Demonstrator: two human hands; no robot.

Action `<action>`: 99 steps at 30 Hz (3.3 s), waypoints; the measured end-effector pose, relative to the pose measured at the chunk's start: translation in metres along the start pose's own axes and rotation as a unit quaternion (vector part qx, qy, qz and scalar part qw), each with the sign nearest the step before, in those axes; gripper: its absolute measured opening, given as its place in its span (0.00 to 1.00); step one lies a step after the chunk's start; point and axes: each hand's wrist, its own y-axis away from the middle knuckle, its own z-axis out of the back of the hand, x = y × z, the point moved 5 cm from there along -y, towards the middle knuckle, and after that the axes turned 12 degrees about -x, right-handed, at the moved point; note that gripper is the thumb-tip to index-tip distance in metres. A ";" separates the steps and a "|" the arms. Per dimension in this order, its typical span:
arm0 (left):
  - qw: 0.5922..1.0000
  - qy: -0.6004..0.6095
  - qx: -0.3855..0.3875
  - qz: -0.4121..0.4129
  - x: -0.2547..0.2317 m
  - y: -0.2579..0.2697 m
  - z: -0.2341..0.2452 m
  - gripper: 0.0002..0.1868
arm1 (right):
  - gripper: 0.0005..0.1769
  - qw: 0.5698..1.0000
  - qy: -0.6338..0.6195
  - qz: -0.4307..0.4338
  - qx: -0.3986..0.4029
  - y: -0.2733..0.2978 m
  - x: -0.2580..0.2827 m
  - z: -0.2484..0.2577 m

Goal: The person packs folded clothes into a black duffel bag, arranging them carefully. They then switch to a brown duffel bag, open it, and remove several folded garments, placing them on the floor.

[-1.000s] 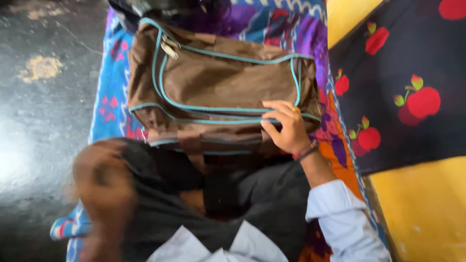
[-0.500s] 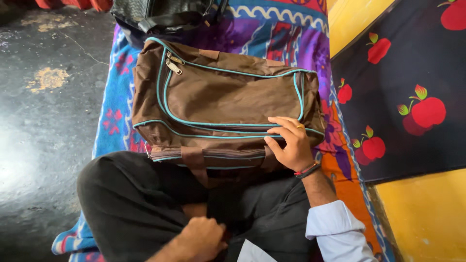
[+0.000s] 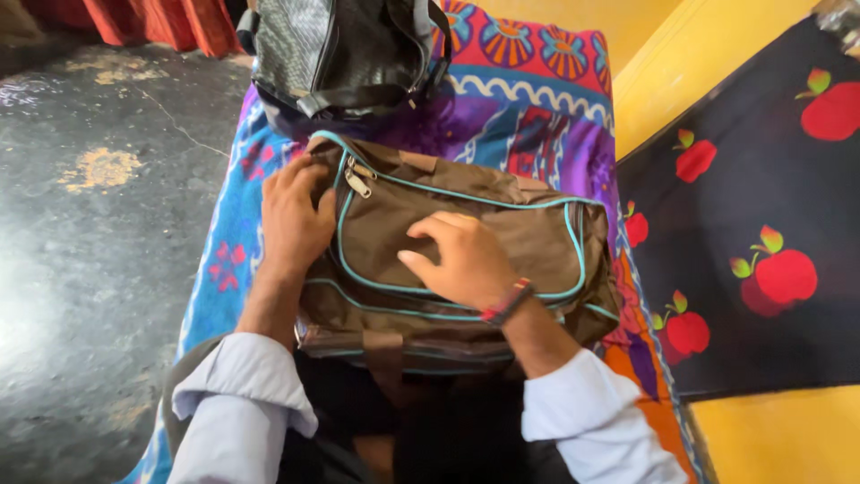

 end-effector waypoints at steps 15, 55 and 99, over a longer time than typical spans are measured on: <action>0.989 0.032 0.089 0.114 0.019 0.011 -0.012 0.25 | 0.07 0.997 0.058 0.010 -0.050 -0.068 -0.046 -0.121; 0.984 0.085 0.067 0.141 0.095 -0.005 -0.081 0.14 | 0.07 0.985 0.127 -0.113 0.038 0.118 -0.116 0.173; 0.947 0.017 0.223 0.229 0.117 0.067 -0.033 0.34 | 0.21 0.886 0.118 -0.401 -0.201 0.246 -0.316 0.107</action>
